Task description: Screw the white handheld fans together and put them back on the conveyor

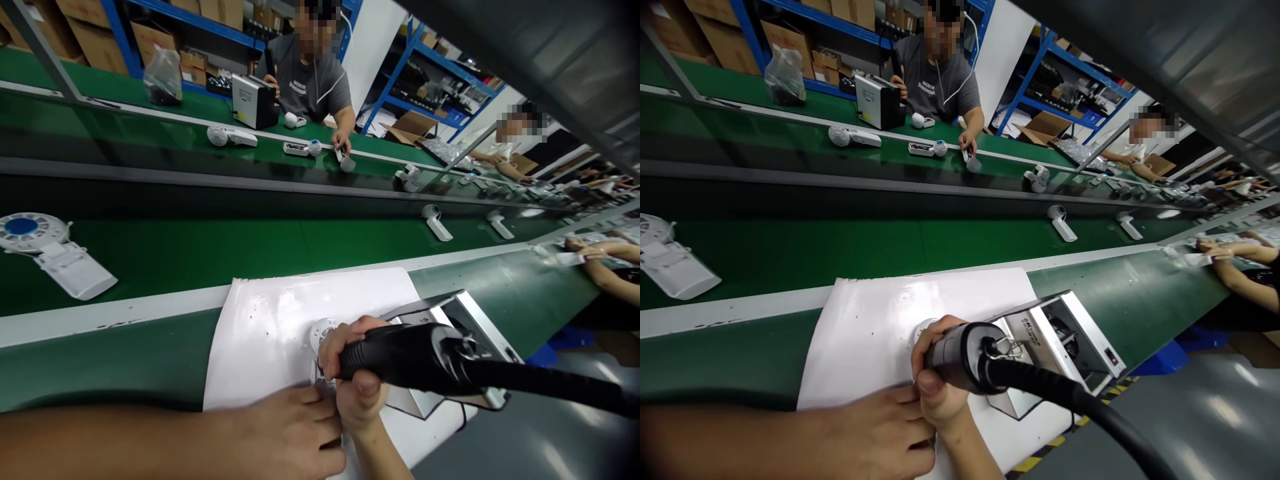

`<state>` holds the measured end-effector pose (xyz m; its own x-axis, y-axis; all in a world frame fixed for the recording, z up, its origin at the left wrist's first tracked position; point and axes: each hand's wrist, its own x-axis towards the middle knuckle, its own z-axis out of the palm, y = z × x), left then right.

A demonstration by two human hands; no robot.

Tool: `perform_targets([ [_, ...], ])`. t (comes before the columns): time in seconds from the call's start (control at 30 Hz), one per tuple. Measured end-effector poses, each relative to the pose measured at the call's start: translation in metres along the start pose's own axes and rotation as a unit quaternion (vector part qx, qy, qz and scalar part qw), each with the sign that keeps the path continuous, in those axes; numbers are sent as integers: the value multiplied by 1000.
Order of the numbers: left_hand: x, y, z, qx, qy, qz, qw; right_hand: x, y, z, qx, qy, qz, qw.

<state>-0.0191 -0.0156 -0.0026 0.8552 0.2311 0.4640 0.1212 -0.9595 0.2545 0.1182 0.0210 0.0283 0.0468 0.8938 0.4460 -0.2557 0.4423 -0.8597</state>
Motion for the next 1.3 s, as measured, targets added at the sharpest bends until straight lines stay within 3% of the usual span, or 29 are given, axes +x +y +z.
perform_targets([
  [0.17, 0, 0, 2, 5, 0, 4, 1000, 1, -2, 5, -23, 11, 0, 1000],
  [0.3, 0, -1, 1, 8, -7, 9, 1000, 8, -41, -7, -52, 80, -79, 992],
  [0.4, 1, -2, -3, -14, -25, 20, 999, 18, -77, -29, -211, 218, -175, 937],
  [0.47, 2, -2, -6, -24, -31, 16, 999, 25, -89, -45, -270, 259, -195, 906],
  [0.67, 3, -2, -10, -33, -26, 12, 999, 30, -88, -63, -306, 231, -164, 909],
  [0.87, 4, -2, -6, -33, -28, 16, 999, 9, -83, -33, -111, 137, -85, 981],
  [1.03, 4, -3, -2, -34, -19, 16, 999, 5, -60, -3, -61, 139, -86, 985],
  [1.3, 2, -2, 1, -21, -15, 13, 1000, 9, -40, -14, -65, 120, -63, 989],
])
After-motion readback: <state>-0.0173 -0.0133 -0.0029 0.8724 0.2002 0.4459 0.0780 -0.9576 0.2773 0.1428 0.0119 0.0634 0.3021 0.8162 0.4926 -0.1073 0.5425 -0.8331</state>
